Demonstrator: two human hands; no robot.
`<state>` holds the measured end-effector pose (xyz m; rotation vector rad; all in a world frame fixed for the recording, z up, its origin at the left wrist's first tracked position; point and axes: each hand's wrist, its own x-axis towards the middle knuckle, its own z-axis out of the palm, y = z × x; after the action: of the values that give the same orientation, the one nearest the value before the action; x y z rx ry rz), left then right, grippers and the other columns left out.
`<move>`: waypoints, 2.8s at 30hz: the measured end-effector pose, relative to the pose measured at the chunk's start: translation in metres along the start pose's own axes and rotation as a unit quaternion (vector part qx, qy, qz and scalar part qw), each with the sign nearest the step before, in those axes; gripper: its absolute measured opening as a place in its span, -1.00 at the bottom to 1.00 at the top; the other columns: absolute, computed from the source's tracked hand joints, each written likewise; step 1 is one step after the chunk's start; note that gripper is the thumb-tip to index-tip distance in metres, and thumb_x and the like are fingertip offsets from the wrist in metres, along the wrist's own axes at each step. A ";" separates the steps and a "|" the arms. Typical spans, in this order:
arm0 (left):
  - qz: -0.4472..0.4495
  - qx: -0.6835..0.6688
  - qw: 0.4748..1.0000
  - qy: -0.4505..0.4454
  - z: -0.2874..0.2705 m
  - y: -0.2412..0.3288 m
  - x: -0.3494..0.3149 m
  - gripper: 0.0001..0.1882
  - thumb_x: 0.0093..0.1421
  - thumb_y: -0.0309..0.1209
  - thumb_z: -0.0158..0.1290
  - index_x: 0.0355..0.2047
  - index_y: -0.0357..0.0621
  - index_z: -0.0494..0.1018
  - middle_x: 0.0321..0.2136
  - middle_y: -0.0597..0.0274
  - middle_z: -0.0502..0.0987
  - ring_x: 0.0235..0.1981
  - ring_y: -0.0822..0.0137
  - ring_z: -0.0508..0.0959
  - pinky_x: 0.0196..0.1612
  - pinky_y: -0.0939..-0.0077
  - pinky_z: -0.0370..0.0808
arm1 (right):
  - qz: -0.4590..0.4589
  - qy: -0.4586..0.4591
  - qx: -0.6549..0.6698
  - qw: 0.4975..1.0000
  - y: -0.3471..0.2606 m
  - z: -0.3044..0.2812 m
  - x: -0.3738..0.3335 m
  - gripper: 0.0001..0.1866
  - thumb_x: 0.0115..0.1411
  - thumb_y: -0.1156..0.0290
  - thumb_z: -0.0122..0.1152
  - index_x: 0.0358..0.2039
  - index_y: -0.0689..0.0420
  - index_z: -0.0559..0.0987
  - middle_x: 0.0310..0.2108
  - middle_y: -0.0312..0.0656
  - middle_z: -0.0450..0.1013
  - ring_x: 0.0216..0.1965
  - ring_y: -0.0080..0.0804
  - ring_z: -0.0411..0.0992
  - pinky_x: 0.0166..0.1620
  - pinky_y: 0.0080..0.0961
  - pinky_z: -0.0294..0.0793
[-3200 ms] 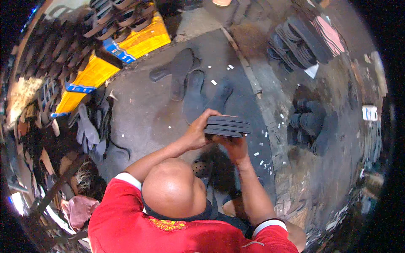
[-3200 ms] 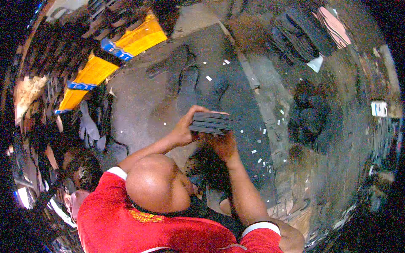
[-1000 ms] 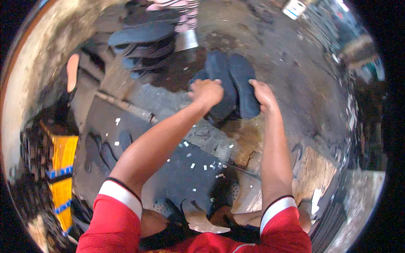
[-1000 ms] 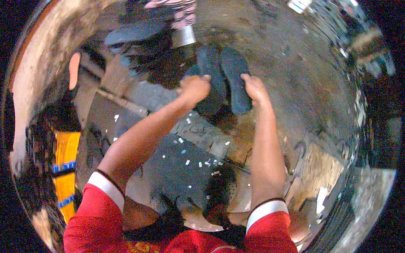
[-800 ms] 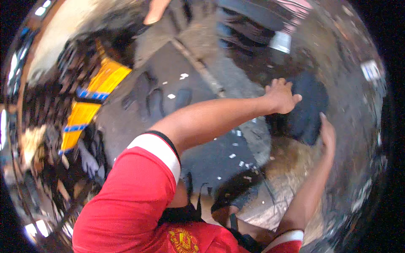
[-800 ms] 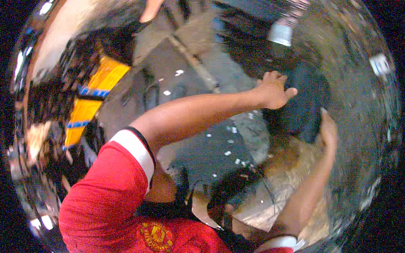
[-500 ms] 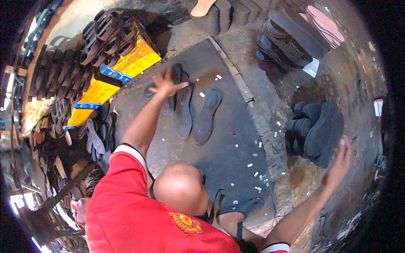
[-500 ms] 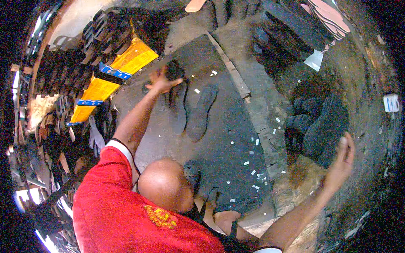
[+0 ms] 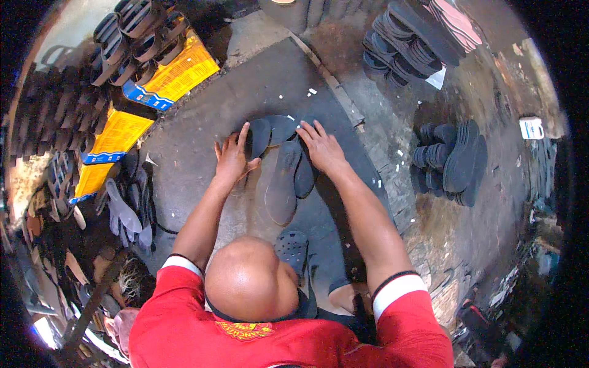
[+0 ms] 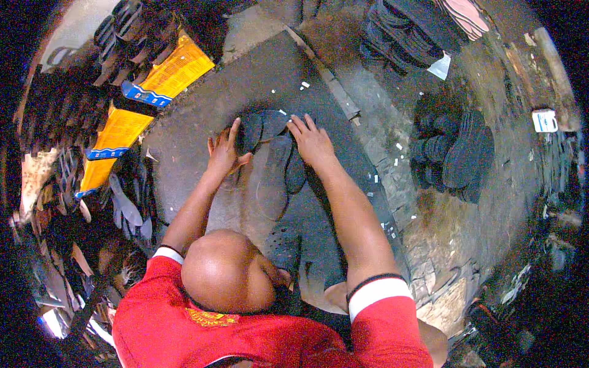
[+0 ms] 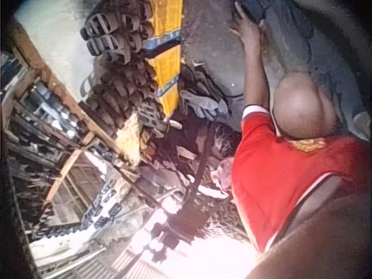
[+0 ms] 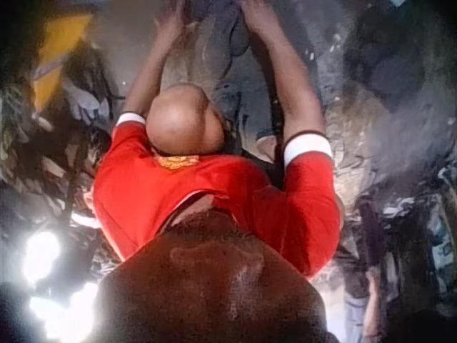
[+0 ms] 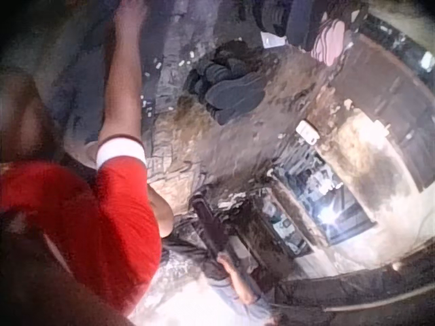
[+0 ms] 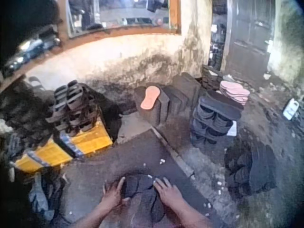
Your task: The person sits on the floor and repeatedly picks up black slippers, aligns them, and stacks them into a pile. The person handles the slippers one at a time, occasionally adjusting the stack.
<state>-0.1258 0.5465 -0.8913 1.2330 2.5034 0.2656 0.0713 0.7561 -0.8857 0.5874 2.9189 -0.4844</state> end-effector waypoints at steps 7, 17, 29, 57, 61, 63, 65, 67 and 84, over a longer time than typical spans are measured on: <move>0.009 -0.102 0.990 0.101 -0.003 -0.060 -0.022 0.13 -0.04 -0.26 0.33 0.50 0.17 -0.06 0.36 -0.32 0.14 0.30 -0.32 0.29 0.36 -0.06 0.29 | -0.033 -0.105 -0.176 0.978 0.054 -0.015 -0.039 -0.46 0.21 0.50 0.11 0.24 0.14 0.39 0.39 -0.16 0.22 0.49 -0.10 0.02 0.42 -0.02 0.15; -0.163 -0.147 0.975 0.008 -0.003 -0.087 0.040 0.29 -0.17 -0.06 0.49 0.48 -0.08 0.00 0.44 -0.19 0.08 0.45 -0.18 0.08 0.42 -0.12 0.13 | -0.258 -0.119 -0.071 0.956 -0.020 -0.052 -0.025 -0.43 0.00 0.54 0.31 0.10 0.09 0.48 0.26 -0.11 0.35 0.41 -0.10 0.18 0.48 -0.08 0.07; -0.082 -0.171 0.976 0.111 -0.016 0.019 -0.016 -0.42 0.09 -0.30 0.35 0.08 -0.14 0.39 -0.19 -0.08 0.62 -0.11 -0.05 0.64 -0.07 0.10 0.55 | -0.091 -0.189 -0.020 0.978 -0.021 -0.022 -0.096 -0.37 0.00 0.21 0.47 0.10 -0.01 0.48 -0.07 -0.12 0.46 0.14 -0.14 0.41 0.16 -0.13 0.38; -0.221 -0.351 0.907 0.073 0.090 -0.109 -0.073 -0.50 0.10 -0.20 0.32 -0.03 -0.12 0.43 -0.15 -0.21 0.62 -0.18 -0.18 0.65 -0.27 0.09 0.58 | 0.099 0.102 0.214 0.966 0.056 -0.102 -0.050 -0.50 0.25 0.13 0.24 -0.05 0.32 0.40 0.01 0.24 0.47 0.10 0.20 0.43 0.11 0.06 0.43; -0.275 -0.435 0.857 0.026 0.047 -0.063 -0.059 -0.56 0.03 -0.42 0.37 -0.14 -0.21 0.42 -0.41 -0.20 0.63 -0.39 -0.15 0.66 -0.37 0.12 0.57 | 0.108 0.160 0.119 0.974 0.163 -0.294 -0.139 -0.33 0.17 -0.04 0.39 0.09 0.19 0.45 -0.01 0.13 0.54 0.03 0.09 0.53 0.07 -0.09 0.51; -0.070 -0.094 0.993 0.030 0.013 -0.067 -0.050 -0.57 -0.02 -0.51 0.37 -0.17 -0.24 0.42 -0.52 -0.09 0.62 -0.50 -0.04 0.64 -0.40 0.12 0.56 | 0.102 0.114 0.167 0.974 0.229 -0.354 -0.179 -0.37 0.09 -0.08 0.46 0.00 0.14 0.61 -0.15 -0.06 0.61 -0.03 -0.18 0.55 0.06 -0.22 0.49; -0.024 -0.146 0.988 0.044 -0.023 -0.030 -0.039 -0.54 -0.03 -0.55 0.37 -0.14 -0.25 0.42 -0.49 -0.01 0.63 -0.47 0.09 0.64 -0.37 0.18 0.56 | 0.204 0.090 0.151 0.963 0.271 -0.379 -0.228 -0.41 0.05 -0.08 0.48 -0.05 0.09 0.65 -0.13 -0.11 0.61 -0.07 -0.27 0.53 0.03 -0.28 0.48; 0.018 -0.193 0.979 0.058 -0.085 0.033 -0.032 -0.51 -0.05 -0.59 0.37 -0.11 -0.26 0.43 -0.47 0.07 0.64 -0.44 0.22 0.63 -0.35 0.23 0.56 | 0.232 0.055 0.185 0.953 0.323 -0.372 -0.271 -0.40 0.04 -0.06 0.50 -0.03 0.08 0.65 -0.11 -0.18 0.62 -0.07 -0.31 0.53 0.03 -0.30 0.47; 0.311 -0.013 0.914 -0.262 -0.167 0.480 0.022 -0.29 -0.08 -0.09 0.40 0.00 -0.26 0.48 -0.16 -0.13 0.65 -0.05 -0.08 0.62 0.05 0.15 0.49 | 0.122 0.202 0.530 0.815 0.308 -0.275 -0.309 -0.41 0.32 0.20 0.32 0.28 0.11 0.38 0.08 -0.16 0.42 0.02 -0.28 0.47 0.10 -0.34 0.47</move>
<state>0.1503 0.8521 -0.5926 1.7843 1.6082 0.0911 0.4602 1.0066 -0.6584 1.2618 2.5535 -2.2023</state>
